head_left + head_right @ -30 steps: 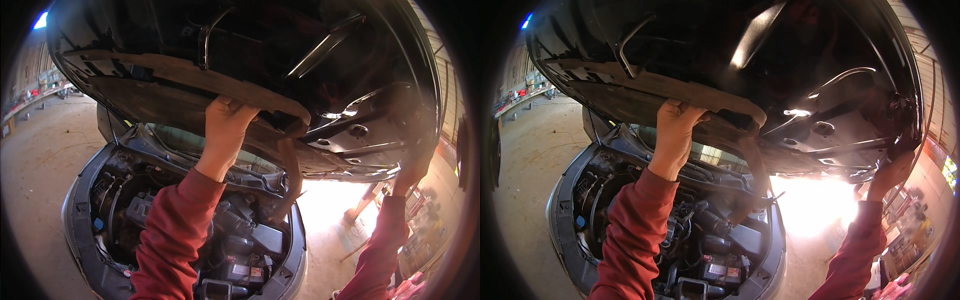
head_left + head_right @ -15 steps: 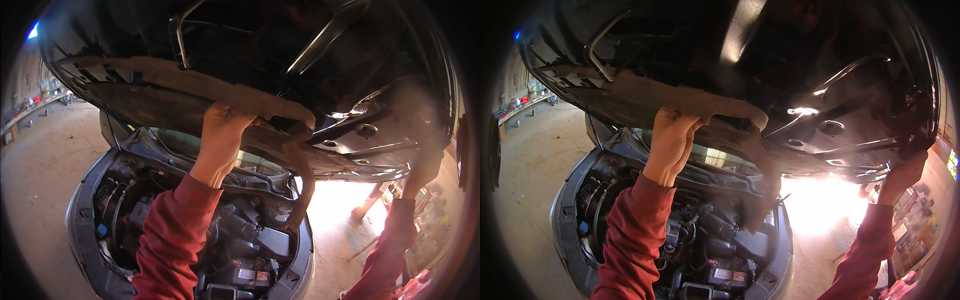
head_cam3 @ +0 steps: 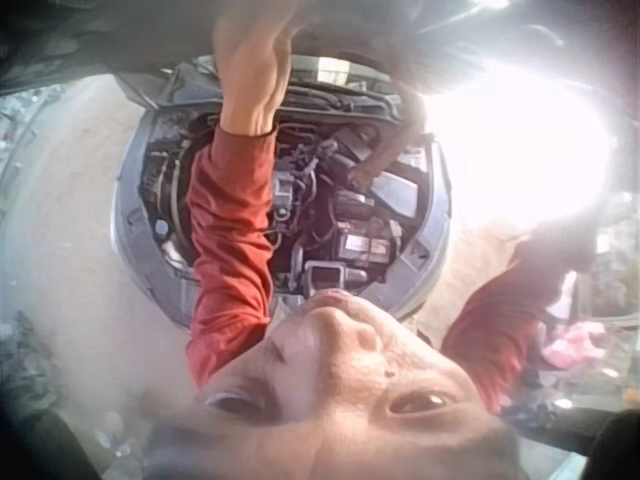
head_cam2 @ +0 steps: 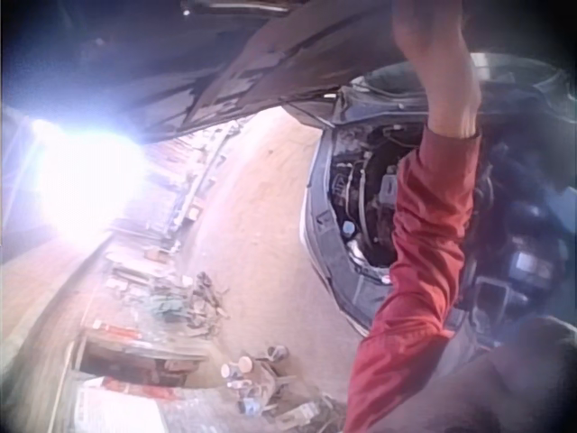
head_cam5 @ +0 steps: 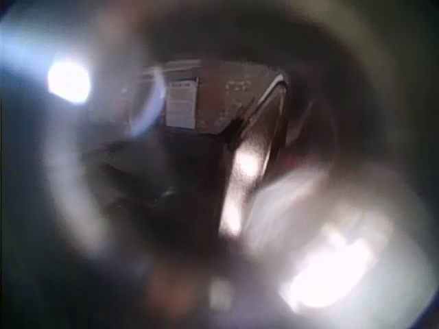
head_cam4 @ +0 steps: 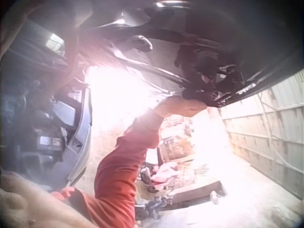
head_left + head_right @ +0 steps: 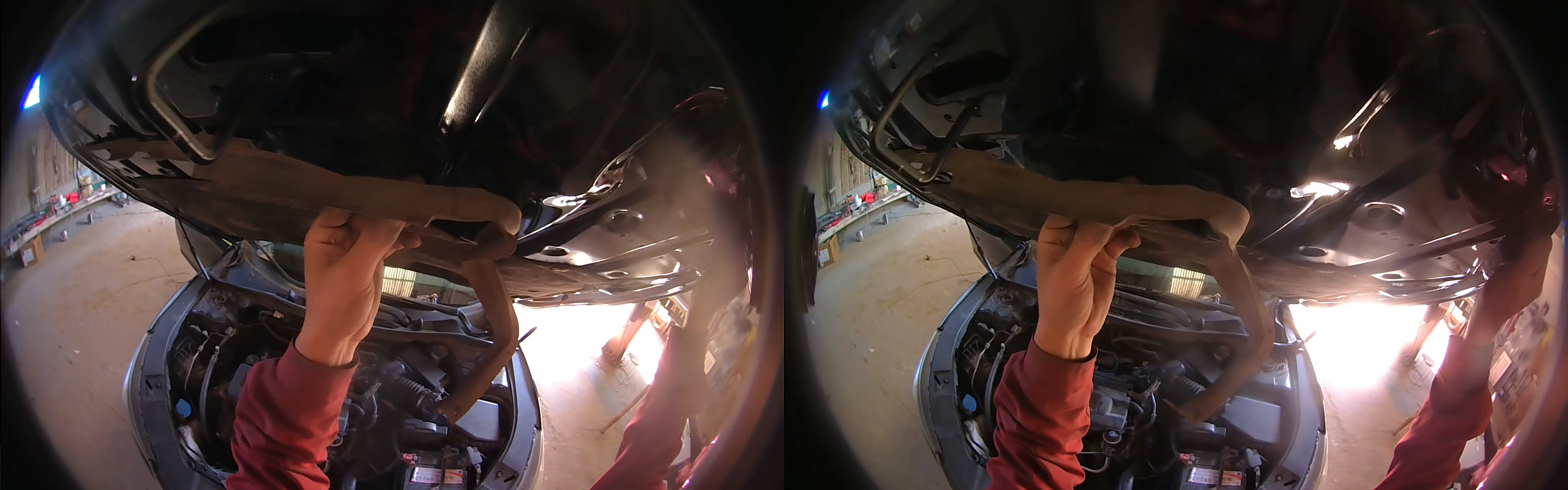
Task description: The person installs a rubber seal strip along the underside edge of a car hood, pressing it into place by hand. They then use a screwdriver to remove a seal strip from a detached hood panel resting on the floor.
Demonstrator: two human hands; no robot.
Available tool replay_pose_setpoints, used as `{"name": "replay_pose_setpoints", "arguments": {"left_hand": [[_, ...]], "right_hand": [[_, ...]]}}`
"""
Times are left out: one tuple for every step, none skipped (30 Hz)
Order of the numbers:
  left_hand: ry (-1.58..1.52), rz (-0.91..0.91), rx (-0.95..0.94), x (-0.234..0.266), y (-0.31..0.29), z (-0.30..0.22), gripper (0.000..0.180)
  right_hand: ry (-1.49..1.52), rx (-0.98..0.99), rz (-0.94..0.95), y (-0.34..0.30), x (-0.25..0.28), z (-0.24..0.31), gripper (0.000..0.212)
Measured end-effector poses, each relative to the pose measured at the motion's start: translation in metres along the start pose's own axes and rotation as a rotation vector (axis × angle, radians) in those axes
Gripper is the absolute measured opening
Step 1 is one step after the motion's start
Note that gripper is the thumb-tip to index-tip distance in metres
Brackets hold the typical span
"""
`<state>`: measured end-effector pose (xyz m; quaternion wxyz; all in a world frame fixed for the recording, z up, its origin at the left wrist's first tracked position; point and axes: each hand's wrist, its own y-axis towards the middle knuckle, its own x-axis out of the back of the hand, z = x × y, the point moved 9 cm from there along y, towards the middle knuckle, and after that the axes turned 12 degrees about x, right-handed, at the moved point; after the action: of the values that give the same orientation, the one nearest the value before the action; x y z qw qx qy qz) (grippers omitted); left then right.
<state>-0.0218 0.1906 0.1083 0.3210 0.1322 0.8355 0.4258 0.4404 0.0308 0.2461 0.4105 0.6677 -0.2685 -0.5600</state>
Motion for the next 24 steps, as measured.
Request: {"name": "replay_pose_setpoints", "arguments": {"left_hand": [[-0.010, 0.000, -0.002, 0.001, -0.001, 0.001, 0.019], [-0.021, 0.001, -0.004, 0.002, -0.001, 0.002, 0.019], [-0.031, 0.017, -0.025, 0.001, -0.001, 0.002, 0.019], [-0.042, 0.032, -0.046, 0.001, -0.001, 0.002, 0.019], [-0.066, 0.062, -0.072, 0.000, -0.001, 0.001, 0.019], [-0.058, 0.050, -0.073, 0.002, -0.001, 0.002, 0.019], [-0.064, 0.052, -0.079, 0.003, 0.000, 0.003, 0.019], [-0.086, 0.068, -0.086, 0.003, 0.000, 0.004, 0.019], [-0.077, 0.062, -0.087, 0.004, 0.000, 0.005, 0.019], [-0.084, 0.074, -0.090, 0.004, 0.000, 0.005, 0.019], [-0.091, 0.086, -0.094, 0.004, 0.001, 0.005, 0.019], [-0.088, 0.082, -0.093, 0.005, 0.001, 0.006, 0.019], [-0.085, 0.079, -0.092, 0.005, 0.002, 0.006, 0.018], [-0.082, 0.076, -0.092, 0.005, 0.002, 0.005, 0.018], [-0.086, 0.077, -0.099, 0.004, 0.002, 0.004, 0.018], [-0.090, 0.078, -0.106, 0.003, 0.002, 0.003, 0.019], [-0.093, 0.103, -0.120, -0.002, 0.002, 0.001, 0.019], [-0.027, 0.048, -0.120, -0.001, 0.002, 0.001, 0.019], [0.040, 0.015, -0.126, -0.002, 0.001, 0.000, 0.019], [0.107, -0.018, -0.133, -0.002, 0.000, 0.000, 0.019], [0.164, -0.051, -0.170, -0.003, -0.002, -0.001, 0.019], [0.222, -0.084, -0.206, -0.003, -0.004, -0.001, 0.019], [0.280, -0.118, -0.243, -0.002, -0.006, -0.002, 0.019], [0.586, -0.163, -0.334, -0.003, -0.008, -0.009, 0.020]], "right_hand": [[-0.072, 0.052, 0.014, 0.001, 0.001, 0.008, 0.051], [-0.145, 0.104, 0.029, 0.000, 0.000, 0.016, 0.053], [-0.137, 0.125, -0.003, 0.000, 0.002, 0.021, 0.053], [-0.128, 0.146, -0.035, -0.001, 0.004, 0.026, 0.054], [-0.119, 0.169, -0.067, -0.001, 0.006, 0.029, 0.054], [-0.119, 0.161, -0.040, -0.001, 0.004, 0.029, 0.055], [-0.119, 0.155, -0.012, 0.000, 0.002, 0.029, 0.055], [-0.118, 0.148, 0.017, 0.000, 0.000, 0.028, 0.056], [-0.051, 0.137, 0.002, 0.000, -0.001, 0.026, 0.056], [0.016, 0.125, -0.013, 0.000, -0.002, 0.024, 0.056], [0.082, 0.113, -0.030, 0.000, -0.002, 0.022, 0.056], [0.082, 0.105, -0.033, 0.000, -0.002, 0.021, 0.056], [0.083, 0.096, -0.036, 0.000, -0.002, 0.021, 0.056], [0.084, 0.089, -0.040, 0.000, -0.003, 0.021, 0.056], [0.086, 0.057, -0.031, 0.000, -0.004, 0.019, 0.055], [0.087, 0.025, -0.023, 0.000, -0.004, 0.018, 0.055], [0.089, -0.007, -0.016, 0.000, -0.005, 0.018, 0.055], [0.084, -0.002, -0.028, -0.001, -0.004, 0.020, 0.055], [0.079, 0.003, -0.040, -0.002, -0.003, 0.023, 0.055], [0.074, 0.008, -0.053, -0.002, -0.002, 0.025, 0.055], [0.102, 0.044, -0.050, -0.002, -0.003, 0.029, 0.055], [0.119, 0.044, -0.053, -0.002, -0.003, 0.029, 0.054], [0.135, 0.028, -0.051, -0.004, -0.003, 0.027, 0.053], [0.150, 0.013, -0.046, -0.004, -0.005, 0.024, 0.053]]}}
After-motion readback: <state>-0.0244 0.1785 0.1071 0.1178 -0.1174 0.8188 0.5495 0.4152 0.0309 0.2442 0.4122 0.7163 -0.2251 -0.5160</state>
